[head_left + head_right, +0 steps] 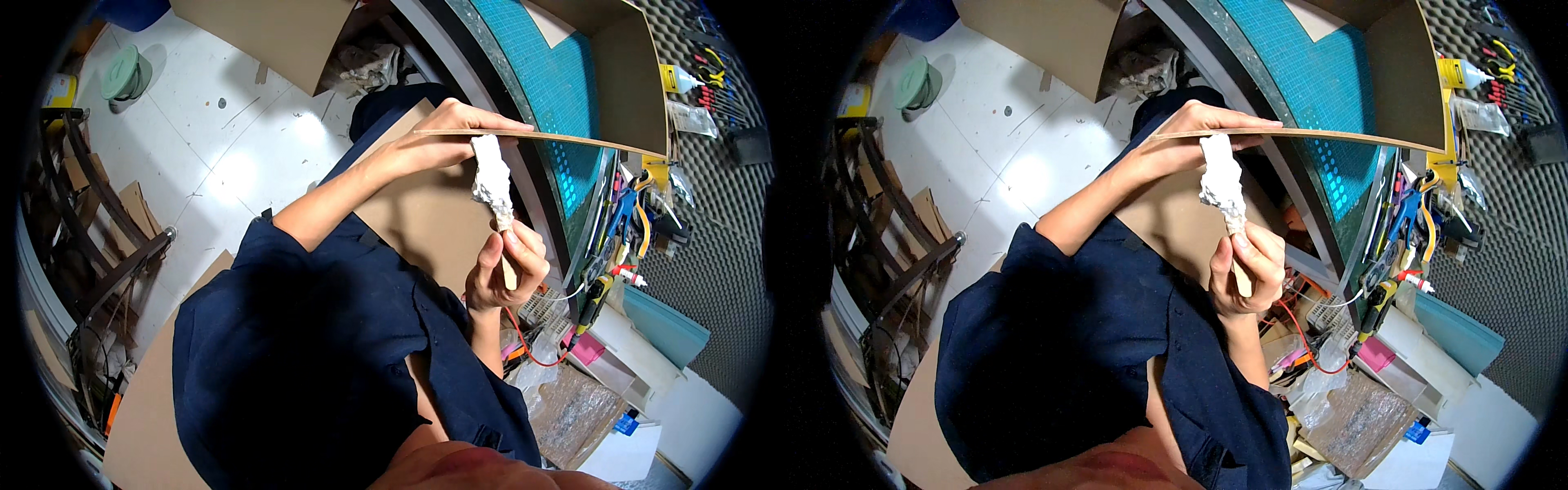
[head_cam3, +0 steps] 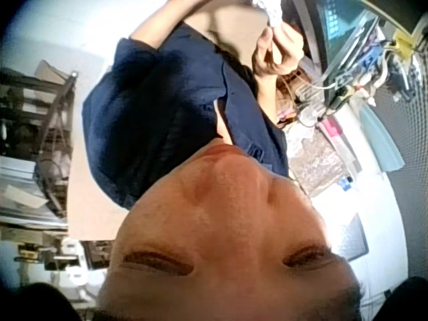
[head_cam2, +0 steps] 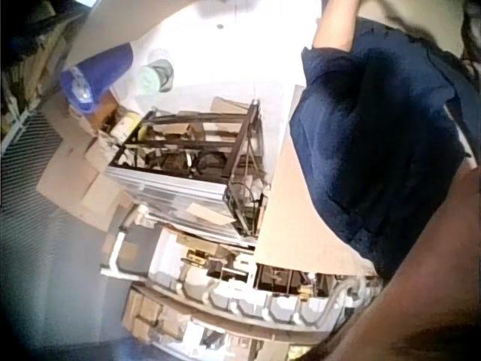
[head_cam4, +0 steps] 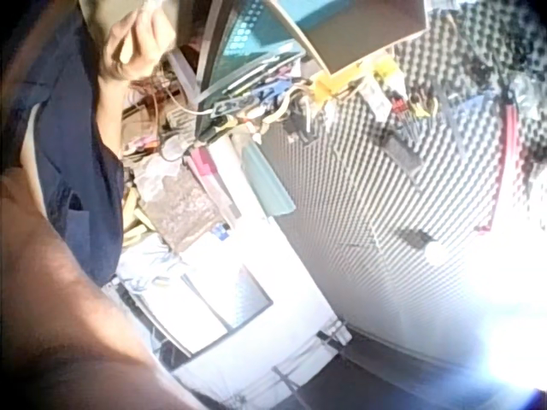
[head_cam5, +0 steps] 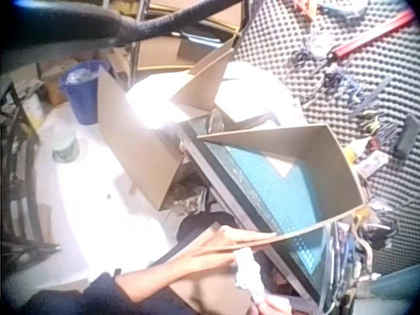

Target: The person assembles a cardboard box by applying glue to the edges of pre-cut cardboard pieces and pressing them together to form a rectangular structure. The person handles the cardboard pieces and a glue brush throughout the process.

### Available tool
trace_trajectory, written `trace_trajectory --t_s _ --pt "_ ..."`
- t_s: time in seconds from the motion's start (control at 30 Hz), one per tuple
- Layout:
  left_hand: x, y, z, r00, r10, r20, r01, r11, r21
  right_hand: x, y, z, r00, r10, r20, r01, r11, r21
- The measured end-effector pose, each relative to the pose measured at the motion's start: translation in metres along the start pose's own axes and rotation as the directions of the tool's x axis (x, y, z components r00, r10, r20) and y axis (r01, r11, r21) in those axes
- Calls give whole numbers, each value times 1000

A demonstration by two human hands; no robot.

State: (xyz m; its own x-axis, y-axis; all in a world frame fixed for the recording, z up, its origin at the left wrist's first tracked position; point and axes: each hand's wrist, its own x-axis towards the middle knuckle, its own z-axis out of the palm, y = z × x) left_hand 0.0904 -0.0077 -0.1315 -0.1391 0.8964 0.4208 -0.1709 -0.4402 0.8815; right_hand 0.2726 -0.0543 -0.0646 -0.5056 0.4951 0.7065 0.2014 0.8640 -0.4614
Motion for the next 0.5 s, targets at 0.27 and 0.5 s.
trace_trajectory --t_s 0.27,0.5 --pt "1 1 3 979 195 -63 -179 964 197 4 -3 21 999 -16 -38 14 998 -59" --pt "3 -17 8 980 191 -60 -184 978 97 0 -10 28 995 -97 36 98 995 -13"
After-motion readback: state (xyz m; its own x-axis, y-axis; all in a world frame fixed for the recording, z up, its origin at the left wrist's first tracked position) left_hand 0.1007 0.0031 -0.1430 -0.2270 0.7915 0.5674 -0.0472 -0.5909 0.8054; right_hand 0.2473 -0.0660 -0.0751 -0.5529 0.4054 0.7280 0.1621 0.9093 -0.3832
